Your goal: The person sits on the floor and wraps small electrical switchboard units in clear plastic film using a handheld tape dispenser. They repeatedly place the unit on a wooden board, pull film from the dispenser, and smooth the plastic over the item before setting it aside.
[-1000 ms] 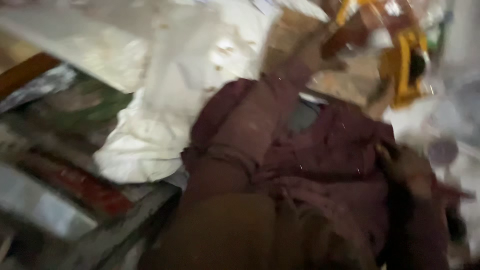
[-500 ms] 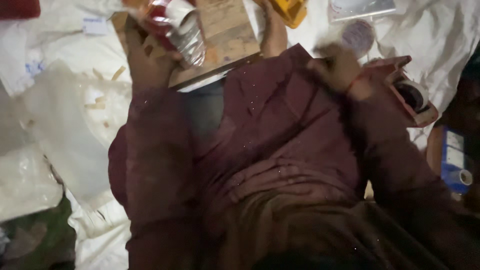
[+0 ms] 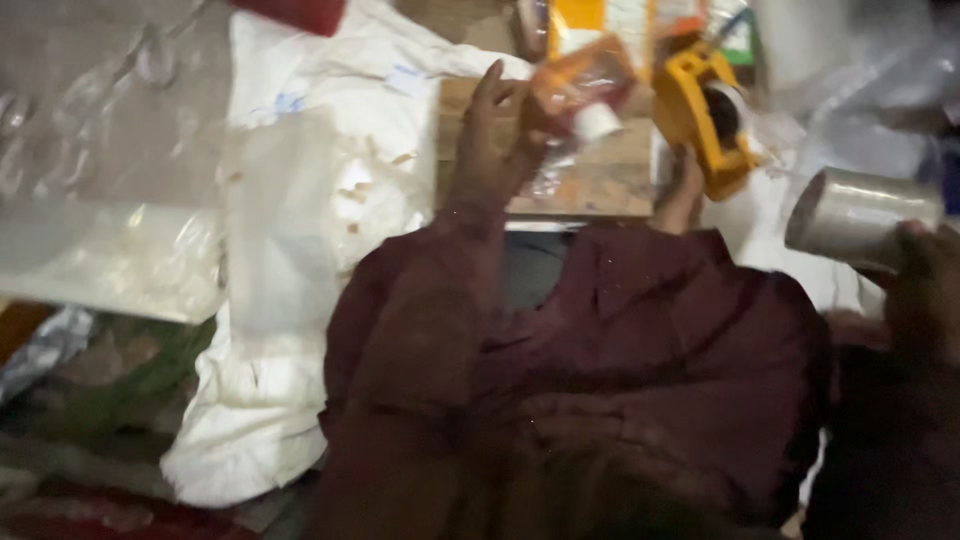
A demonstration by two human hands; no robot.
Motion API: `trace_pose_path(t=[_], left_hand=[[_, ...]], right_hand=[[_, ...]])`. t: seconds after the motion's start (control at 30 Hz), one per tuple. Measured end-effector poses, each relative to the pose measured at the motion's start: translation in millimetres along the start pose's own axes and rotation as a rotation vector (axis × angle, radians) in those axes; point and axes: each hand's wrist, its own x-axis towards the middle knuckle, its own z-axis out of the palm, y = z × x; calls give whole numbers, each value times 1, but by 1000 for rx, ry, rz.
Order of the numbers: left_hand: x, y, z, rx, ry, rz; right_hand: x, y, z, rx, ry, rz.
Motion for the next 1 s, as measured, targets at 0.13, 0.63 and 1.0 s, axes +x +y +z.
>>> trace_pose_path(t=[0.13, 0.63, 1.0], left_hand=[[13, 27, 11, 5, 205, -156], [11, 155, -12, -202, -17, -23], [7, 181, -24, -316, -21, -308]], right_hand=[[-72, -106, 102, -82, -438, -337], [-177, -126, 231, 2, -499, -490], [-172, -87, 186, -433, -84, -832]])
